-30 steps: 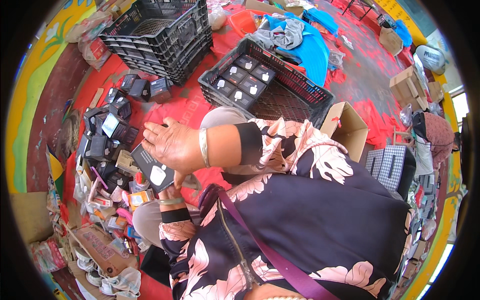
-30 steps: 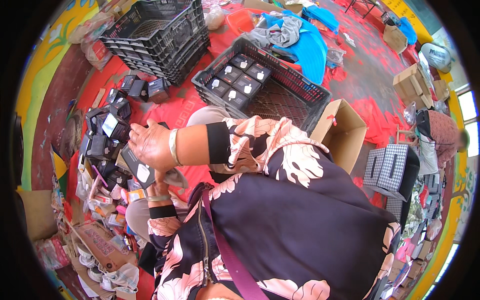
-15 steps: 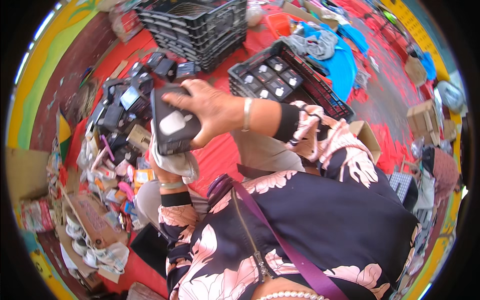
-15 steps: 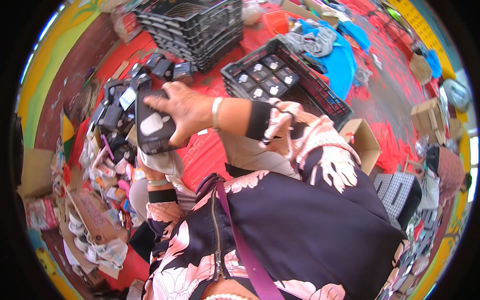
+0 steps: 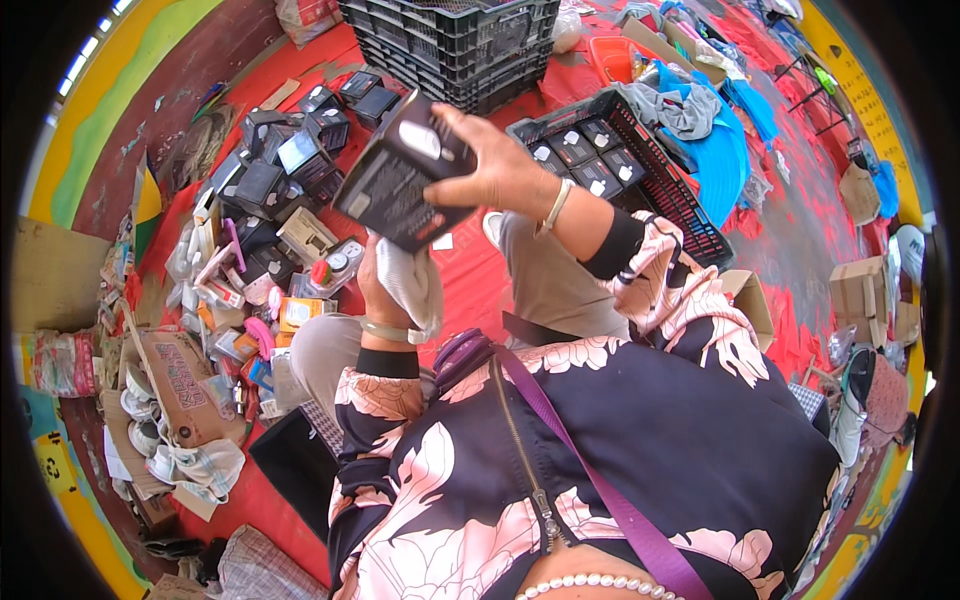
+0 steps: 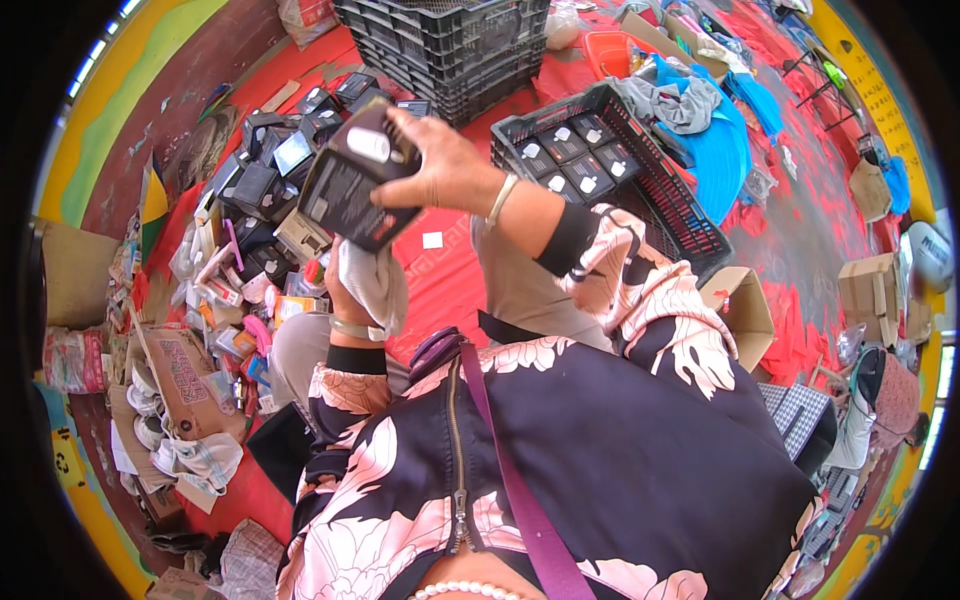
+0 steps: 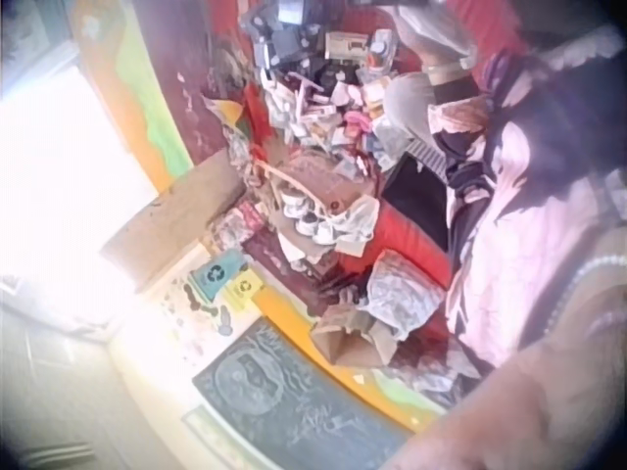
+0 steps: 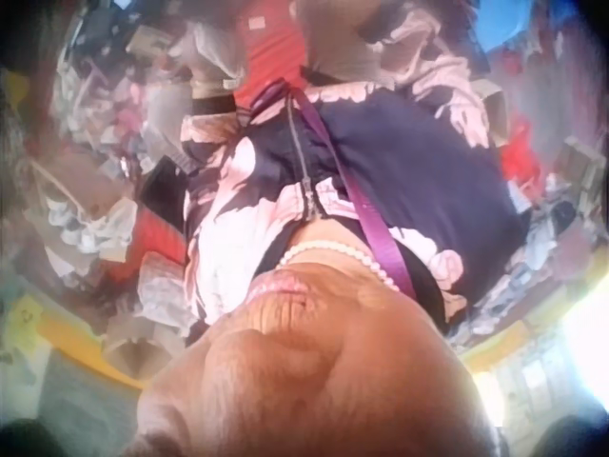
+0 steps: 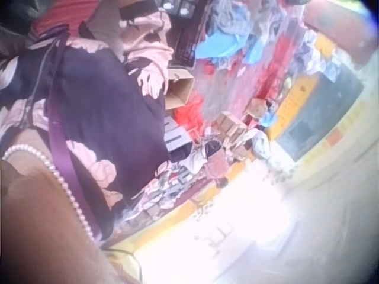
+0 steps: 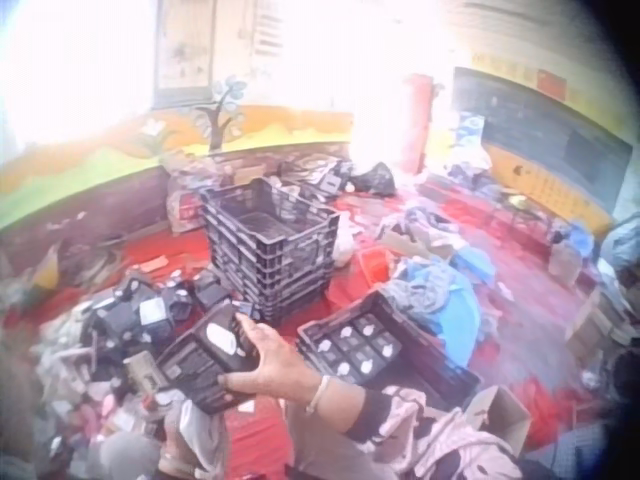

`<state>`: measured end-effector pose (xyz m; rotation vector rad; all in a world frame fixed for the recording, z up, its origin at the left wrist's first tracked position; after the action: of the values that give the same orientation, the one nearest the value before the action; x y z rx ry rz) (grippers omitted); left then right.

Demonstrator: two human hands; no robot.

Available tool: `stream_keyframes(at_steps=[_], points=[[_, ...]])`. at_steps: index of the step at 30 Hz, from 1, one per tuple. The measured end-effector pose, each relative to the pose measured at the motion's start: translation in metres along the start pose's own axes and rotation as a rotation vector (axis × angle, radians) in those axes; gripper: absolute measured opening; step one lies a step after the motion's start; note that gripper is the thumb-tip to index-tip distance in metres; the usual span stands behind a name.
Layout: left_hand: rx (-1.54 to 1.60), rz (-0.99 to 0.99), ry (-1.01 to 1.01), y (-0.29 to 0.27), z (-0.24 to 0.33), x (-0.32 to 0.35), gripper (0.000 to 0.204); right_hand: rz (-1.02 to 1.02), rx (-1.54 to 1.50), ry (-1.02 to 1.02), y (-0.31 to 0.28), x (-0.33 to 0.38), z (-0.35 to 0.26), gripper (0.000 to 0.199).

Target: The person picks up black boxes and wipes them with a cloth before placing them into a crate.

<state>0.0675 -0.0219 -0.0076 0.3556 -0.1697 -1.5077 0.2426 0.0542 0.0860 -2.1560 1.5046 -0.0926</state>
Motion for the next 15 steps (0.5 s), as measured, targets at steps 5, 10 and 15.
stream_keyframes(at_steps=[5,10,15], points=[[0.227,-0.106,-0.360,0.003,0.005,0.001,0.035,0.328,0.367,-0.132,-0.065,-0.008,0.027,0.107],[0.414,0.024,-0.354,-0.039,-0.024,-0.010,0.036,0.486,0.610,-0.019,-0.147,0.046,0.085,0.102],[0.386,0.070,-0.387,-0.050,-0.036,-0.011,0.041,0.431,0.690,0.608,-0.189,0.149,0.189,0.108]])
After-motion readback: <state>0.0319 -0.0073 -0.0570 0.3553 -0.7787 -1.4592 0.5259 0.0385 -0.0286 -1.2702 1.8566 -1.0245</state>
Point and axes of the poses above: each hand's wrist, its own x-axis away from the middle knuckle, its own y-axis out of the palm, z = x × y, the point moved 2 cm from there along -x, towards the middle knuckle, and after that the axes turned 6 degrees about -x, right-handed, at the moved point
